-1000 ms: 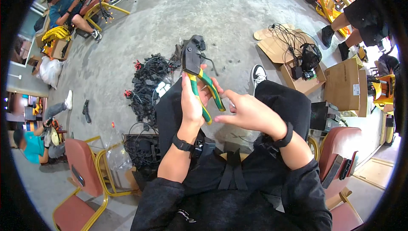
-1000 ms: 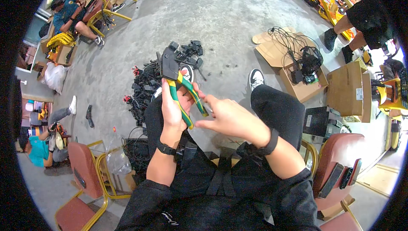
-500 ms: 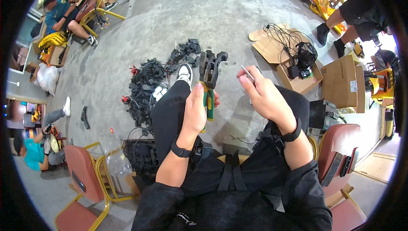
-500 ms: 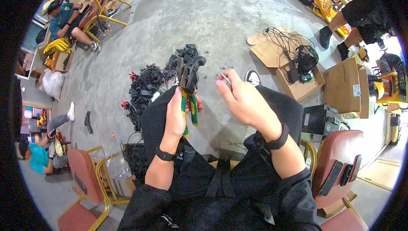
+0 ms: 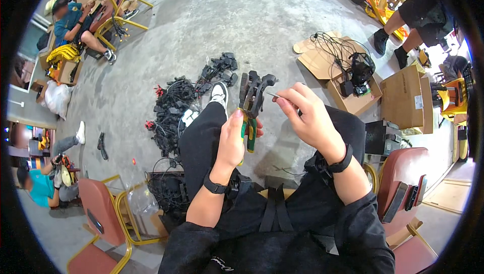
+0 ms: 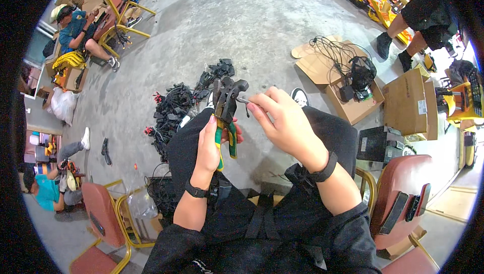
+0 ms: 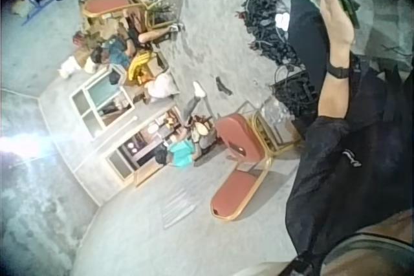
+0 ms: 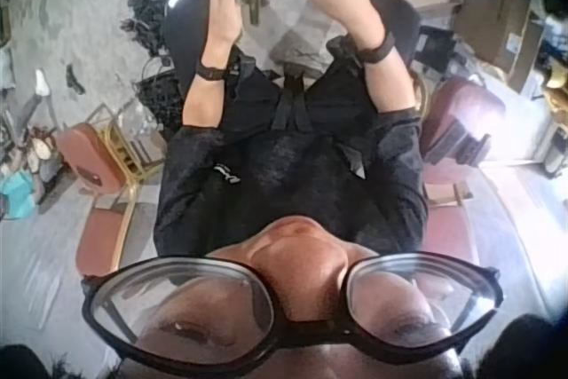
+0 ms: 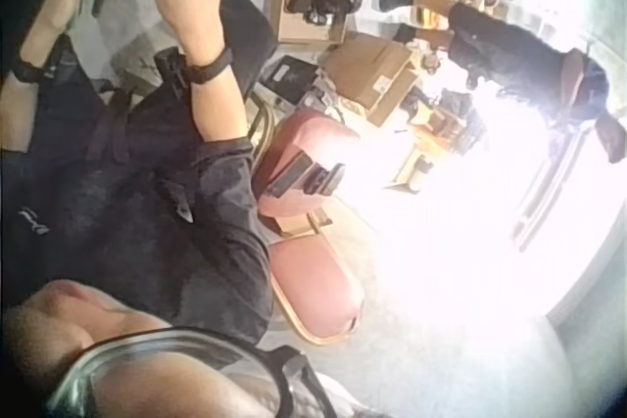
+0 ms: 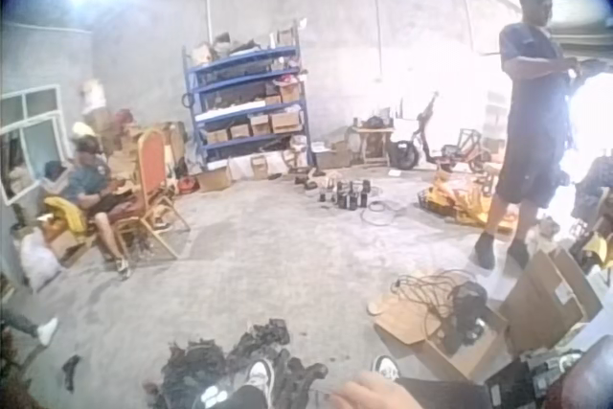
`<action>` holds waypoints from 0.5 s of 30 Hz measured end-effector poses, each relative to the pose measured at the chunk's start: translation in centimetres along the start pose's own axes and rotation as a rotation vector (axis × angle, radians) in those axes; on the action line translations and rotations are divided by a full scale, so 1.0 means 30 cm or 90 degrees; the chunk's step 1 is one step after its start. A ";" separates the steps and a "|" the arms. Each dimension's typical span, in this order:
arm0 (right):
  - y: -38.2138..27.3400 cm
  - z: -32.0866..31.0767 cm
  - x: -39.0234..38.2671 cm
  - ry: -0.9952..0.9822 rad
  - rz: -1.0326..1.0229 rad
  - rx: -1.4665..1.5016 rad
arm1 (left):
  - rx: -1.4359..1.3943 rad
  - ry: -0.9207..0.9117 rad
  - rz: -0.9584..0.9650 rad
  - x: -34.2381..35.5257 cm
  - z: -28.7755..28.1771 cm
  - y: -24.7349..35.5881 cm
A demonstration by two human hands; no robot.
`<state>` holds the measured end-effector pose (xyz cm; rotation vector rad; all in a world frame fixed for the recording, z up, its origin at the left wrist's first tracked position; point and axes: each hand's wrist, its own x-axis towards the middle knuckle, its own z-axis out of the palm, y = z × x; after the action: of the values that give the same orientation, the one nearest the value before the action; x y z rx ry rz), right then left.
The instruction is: The person sits on the floor and uses pliers and a screwdriver to manipulate a small black electronic component. They hold the component with pliers and use the screwdriver to adjust internal parts, then switch tools to continue the repair.
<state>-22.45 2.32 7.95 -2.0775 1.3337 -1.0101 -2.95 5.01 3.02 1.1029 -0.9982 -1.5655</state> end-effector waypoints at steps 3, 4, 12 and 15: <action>-0.002 0.002 0.000 0.016 -0.015 0.022 | 0.000 -0.007 0.011 0.003 -0.001 -0.001; -0.002 0.001 0.001 0.021 -0.019 0.025 | 0.001 -0.012 0.015 0.003 0.001 -0.001; -0.004 0.007 0.004 0.059 -0.077 -0.031 | 0.025 -0.010 0.044 0.000 -0.005 -0.013; -0.003 0.006 0.004 0.083 -0.100 -0.062 | 0.099 0.012 0.070 -0.006 -0.006 -0.004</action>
<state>-22.22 2.25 7.93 -2.2517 1.3223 -1.1856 -2.76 5.19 2.90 1.1465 -1.1633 -1.4061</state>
